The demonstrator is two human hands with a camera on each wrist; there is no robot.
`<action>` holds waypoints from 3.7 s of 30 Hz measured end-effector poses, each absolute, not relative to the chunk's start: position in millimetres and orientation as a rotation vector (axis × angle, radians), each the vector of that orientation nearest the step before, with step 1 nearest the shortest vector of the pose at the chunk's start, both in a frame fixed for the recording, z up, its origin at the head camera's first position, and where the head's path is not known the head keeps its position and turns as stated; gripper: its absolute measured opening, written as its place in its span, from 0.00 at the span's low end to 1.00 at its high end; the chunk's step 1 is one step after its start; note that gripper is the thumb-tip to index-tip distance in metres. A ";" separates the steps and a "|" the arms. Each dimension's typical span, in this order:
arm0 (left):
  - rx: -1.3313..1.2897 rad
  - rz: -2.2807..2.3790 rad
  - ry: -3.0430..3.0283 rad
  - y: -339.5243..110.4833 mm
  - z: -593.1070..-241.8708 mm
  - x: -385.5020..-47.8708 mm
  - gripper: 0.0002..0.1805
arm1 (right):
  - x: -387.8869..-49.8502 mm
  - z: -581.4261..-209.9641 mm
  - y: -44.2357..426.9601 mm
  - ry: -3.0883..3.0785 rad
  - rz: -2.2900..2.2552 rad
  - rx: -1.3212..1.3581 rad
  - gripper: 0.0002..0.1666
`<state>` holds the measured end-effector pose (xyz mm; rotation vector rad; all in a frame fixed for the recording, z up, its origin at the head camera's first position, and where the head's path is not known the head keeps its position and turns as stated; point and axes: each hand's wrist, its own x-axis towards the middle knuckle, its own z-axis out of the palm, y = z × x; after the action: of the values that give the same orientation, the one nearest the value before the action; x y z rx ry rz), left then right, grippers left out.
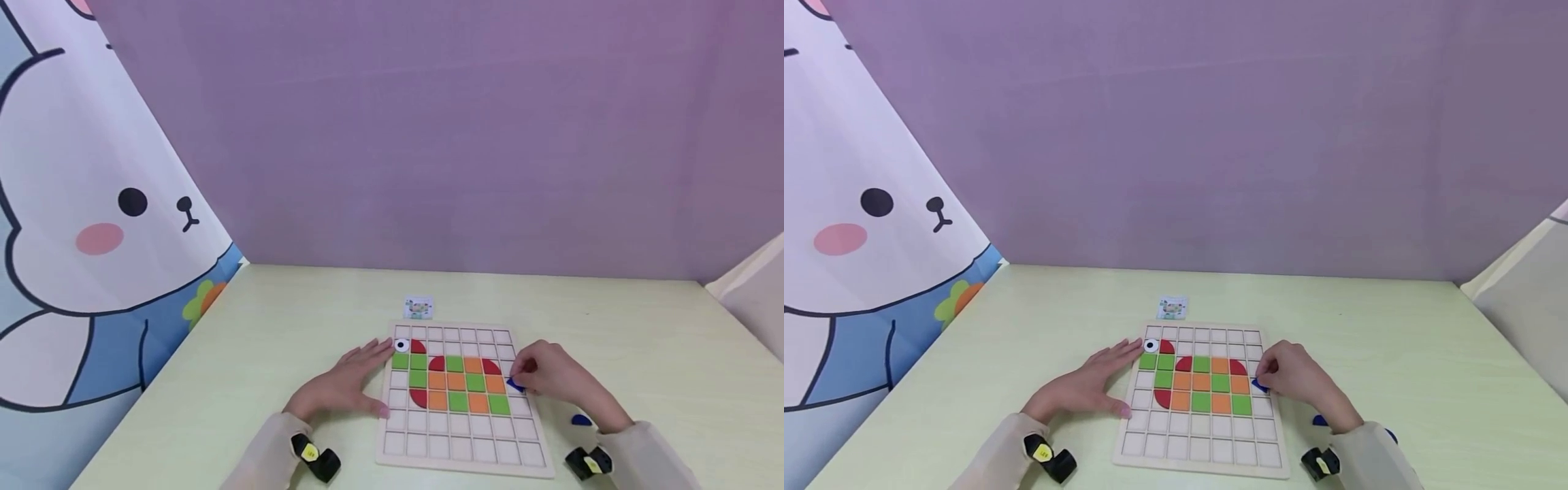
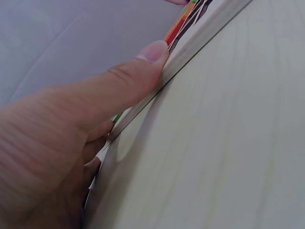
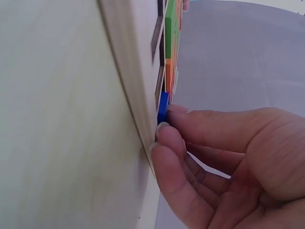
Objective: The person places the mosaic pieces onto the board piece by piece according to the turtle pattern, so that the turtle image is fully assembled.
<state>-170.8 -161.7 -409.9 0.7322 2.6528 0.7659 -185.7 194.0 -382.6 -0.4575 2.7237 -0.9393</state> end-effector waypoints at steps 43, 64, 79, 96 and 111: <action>0.706 0.802 2.629 -161.5 -408.1 -169.4 0.55 | -146.4 -382.0 268.6 2.716 -0.809 -0.540 0.14; 0.716 0.801 2.632 -161.7 -407.8 -170.2 0.55 | -137.0 -388.0 272.2 2.803 -0.797 -0.546 0.09; 0.741 0.803 2.632 -162.5 -408.6 -169.0 0.56 | -142.2 -381.9 245.7 2.813 -0.771 -0.554 0.07; 0.740 0.790 2.643 -163.3 -411.4 -171.4 0.56 | -131.9 -369.3 196.7 2.713 -0.882 -0.599 0.07; 0.732 0.786 2.633 -163.6 -409.6 -171.1 0.57 | -122.3 -371.9 172.3 2.655 -0.922 -0.704 0.07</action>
<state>-171.1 -163.6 -409.6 0.7320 2.6331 0.7859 -122.3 172.3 -371.9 -0.7039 2.6550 -0.9220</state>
